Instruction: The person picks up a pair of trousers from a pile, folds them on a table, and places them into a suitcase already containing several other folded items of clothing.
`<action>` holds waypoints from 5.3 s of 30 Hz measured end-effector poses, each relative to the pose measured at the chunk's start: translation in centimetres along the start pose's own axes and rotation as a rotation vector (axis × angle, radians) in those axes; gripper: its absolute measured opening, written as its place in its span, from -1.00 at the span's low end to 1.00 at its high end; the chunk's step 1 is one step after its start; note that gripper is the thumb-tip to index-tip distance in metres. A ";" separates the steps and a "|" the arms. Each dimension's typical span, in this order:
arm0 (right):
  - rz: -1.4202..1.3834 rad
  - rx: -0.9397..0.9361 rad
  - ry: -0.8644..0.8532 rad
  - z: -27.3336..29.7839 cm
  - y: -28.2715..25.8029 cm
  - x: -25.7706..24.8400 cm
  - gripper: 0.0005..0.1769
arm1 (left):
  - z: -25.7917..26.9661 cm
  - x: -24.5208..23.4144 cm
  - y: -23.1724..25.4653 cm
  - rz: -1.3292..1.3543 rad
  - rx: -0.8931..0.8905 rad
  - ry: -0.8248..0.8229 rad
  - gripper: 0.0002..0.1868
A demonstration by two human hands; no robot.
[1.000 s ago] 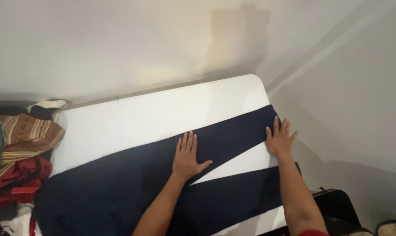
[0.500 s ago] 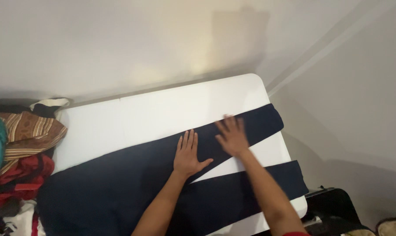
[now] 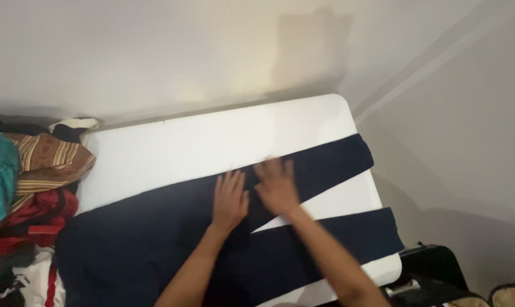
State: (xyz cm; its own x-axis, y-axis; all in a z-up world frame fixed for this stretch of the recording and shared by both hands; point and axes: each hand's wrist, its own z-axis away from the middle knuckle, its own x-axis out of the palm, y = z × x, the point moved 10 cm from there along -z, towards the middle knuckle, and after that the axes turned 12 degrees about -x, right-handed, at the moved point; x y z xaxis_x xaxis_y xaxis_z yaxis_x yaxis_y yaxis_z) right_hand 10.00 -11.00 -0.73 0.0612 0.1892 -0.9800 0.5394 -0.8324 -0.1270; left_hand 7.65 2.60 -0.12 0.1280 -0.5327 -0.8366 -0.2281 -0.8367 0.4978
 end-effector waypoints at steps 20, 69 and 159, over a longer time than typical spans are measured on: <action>0.053 0.562 -0.218 12.5 26.9 0.3 -0.23 | 2.7 -3.1 -4.8 -0.227 -0.146 -0.107 -0.20; 0.011 0.259 -0.068 -3.2 -9.5 5.0 -0.20 | 11.1 -21.2 -33.2 -0.526 -0.448 -0.188 -0.18; 0.320 0.589 0.445 32.2 17.8 -10.9 -0.65 | 18.0 2.1 9.5 -0.031 0.187 -0.559 -0.12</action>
State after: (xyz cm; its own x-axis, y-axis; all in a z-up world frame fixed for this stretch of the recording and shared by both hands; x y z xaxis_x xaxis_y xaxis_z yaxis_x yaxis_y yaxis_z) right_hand -8.11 -44.70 2.73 0.5335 -0.0180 -0.8456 -0.0846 -0.9959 -0.0321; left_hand -11.65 -4.19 -1.24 -0.3788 -0.3180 -0.8691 -0.4052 -0.7873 0.4646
